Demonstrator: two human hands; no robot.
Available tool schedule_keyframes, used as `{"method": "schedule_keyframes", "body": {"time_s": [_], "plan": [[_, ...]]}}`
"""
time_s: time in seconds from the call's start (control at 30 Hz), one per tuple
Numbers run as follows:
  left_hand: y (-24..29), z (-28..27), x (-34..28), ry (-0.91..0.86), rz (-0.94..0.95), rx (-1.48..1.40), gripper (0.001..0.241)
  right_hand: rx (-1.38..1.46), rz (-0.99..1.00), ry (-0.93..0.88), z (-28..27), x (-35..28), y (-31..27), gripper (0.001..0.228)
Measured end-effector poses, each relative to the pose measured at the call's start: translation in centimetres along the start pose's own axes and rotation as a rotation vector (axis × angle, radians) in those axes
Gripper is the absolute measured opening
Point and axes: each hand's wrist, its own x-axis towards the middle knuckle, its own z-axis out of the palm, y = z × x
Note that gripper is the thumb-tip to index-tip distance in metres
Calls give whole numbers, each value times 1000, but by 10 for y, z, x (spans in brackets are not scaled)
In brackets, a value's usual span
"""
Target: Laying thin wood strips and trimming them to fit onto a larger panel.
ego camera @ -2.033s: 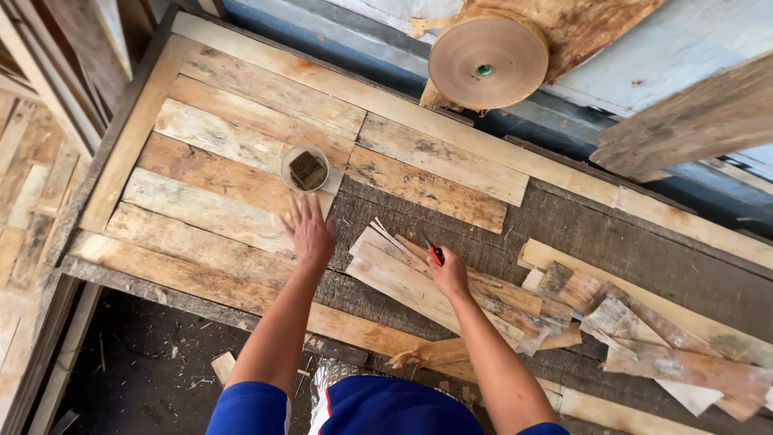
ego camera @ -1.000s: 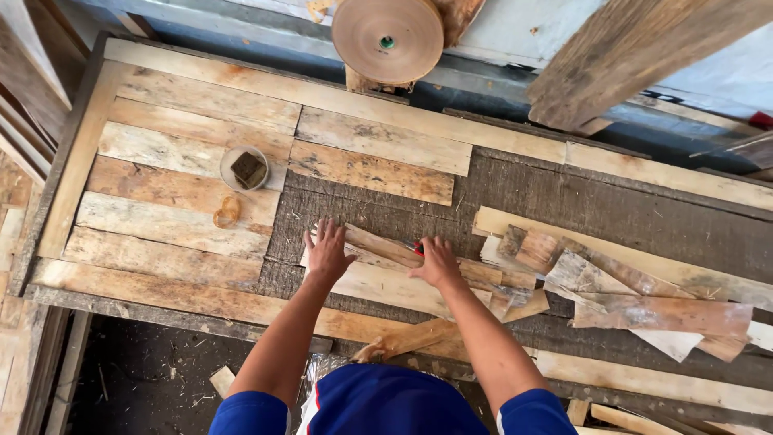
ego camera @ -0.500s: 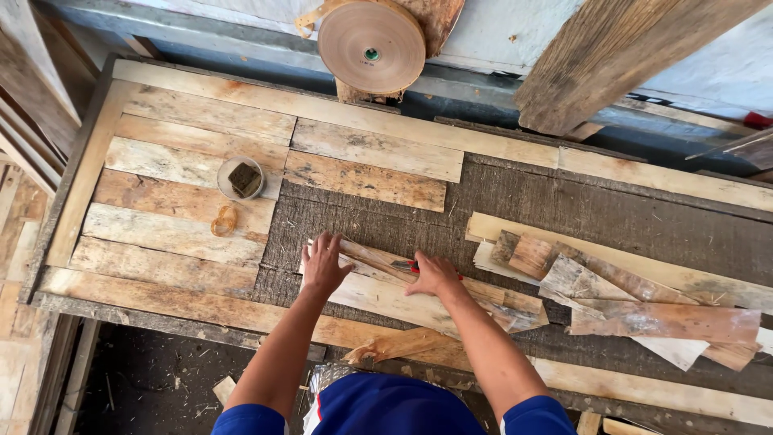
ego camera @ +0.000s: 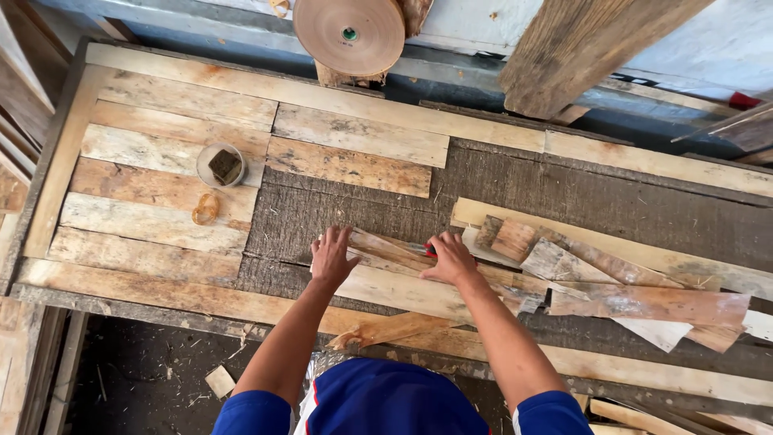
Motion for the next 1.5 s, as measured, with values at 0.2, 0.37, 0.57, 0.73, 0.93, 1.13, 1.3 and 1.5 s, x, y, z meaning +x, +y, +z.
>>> {"method": "schedule_keyframes", "body": {"time_s": [0.2, 0.37, 0.57, 0.73, 0.93, 1.13, 1.3, 1.5], "plan": [[6, -7, -12, -16, -13, 74, 75, 215, 43, -280, 28, -8, -14, 59], [13, -4, -19, -156, 85, 112, 52, 201, -7, -74, 38, -20, -22, 42], [11, 27, -26, -186, 182, 128, 53, 217, 47, -39, 56, -23, -21, 42], [12, 36, -26, -165, 168, 140, 55, 214, 61, 69, 61, -25, -21, 48], [16, 26, -30, -138, 145, 143, 66, 179, 42, 79, 52, -21, -22, 52], [22, -3, -35, 4, 191, 129, 81, 366, 126, -145, 55, -9, -10, 47], [20, -15, -25, -48, 206, 33, 73, 444, 108, -265, 75, 13, 13, 37], [14, -4, 4, 189, 219, 53, 67, 508, 15, -94, 56, 47, 20, 27]]}}
